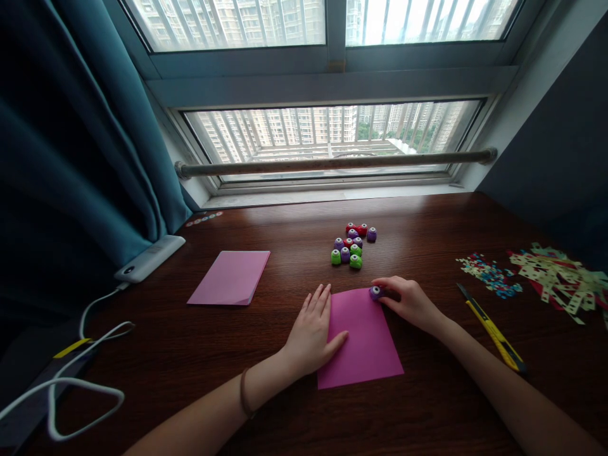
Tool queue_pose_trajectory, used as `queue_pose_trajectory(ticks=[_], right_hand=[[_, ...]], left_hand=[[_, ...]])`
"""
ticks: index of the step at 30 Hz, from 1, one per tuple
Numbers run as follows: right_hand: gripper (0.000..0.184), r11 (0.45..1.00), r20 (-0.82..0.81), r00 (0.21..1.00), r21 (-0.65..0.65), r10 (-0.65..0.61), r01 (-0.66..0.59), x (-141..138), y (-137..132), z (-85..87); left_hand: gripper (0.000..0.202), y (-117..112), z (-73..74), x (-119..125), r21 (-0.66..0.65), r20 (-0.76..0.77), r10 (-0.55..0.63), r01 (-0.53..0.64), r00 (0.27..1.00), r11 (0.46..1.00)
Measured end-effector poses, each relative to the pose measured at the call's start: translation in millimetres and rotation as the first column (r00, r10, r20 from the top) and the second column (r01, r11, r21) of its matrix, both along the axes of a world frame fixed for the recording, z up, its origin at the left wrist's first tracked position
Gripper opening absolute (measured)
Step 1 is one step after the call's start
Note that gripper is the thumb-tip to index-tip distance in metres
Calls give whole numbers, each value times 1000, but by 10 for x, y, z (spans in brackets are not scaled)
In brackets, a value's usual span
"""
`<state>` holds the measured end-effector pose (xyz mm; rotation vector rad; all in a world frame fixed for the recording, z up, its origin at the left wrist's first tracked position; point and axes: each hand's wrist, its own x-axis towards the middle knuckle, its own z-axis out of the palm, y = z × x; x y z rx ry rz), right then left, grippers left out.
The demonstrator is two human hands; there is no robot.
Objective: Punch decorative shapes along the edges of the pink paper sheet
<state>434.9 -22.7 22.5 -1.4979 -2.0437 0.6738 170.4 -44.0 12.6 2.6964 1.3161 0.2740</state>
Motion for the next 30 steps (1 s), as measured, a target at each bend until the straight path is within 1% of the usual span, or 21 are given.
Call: queue_pose_trajectory(ticks=[6,12,15,18,21,24,27,29,30], right_hand=[[31,999,-7,999,-9,-36,36,-8,7,-8],[31,1000,-5,1000,-2,-26,26,-1,2,3],[33,1000,-8,1000,-3,-15,15,15,-1,7],[36,1000,-9,1000,-10,12,-12,39,6,0],[42,1000,-57,998,-4,25,-25,83,29,0],[46,999,-128,991,6,-33,34,141,65,26],[43,991,-196,972,-11,-132,133,188,93,58],[40,982,-232,955,-32,-187,185,200,104,57],[39,979,-243,948,-40,-205,202,202,108,46]], left_hand=[[76,-6,2,13,0,-8,4,-4,1000,1000],[76,-5,-8,10,5,14,10,-10,1000,1000],[77,-6,-13,14,-14,31,17,-16,999,1000],[81,-19,-25,22,-32,35,22,-21,999,999],[88,-40,-15,20,-18,42,32,-32,999,999],[89,-41,84,33,38,40,4,-6,999,999],[85,10,272,121,107,-17,-102,103,995,989],[82,73,381,237,131,-45,-178,182,983,974],[81,110,414,307,137,-44,-199,203,979,970]])
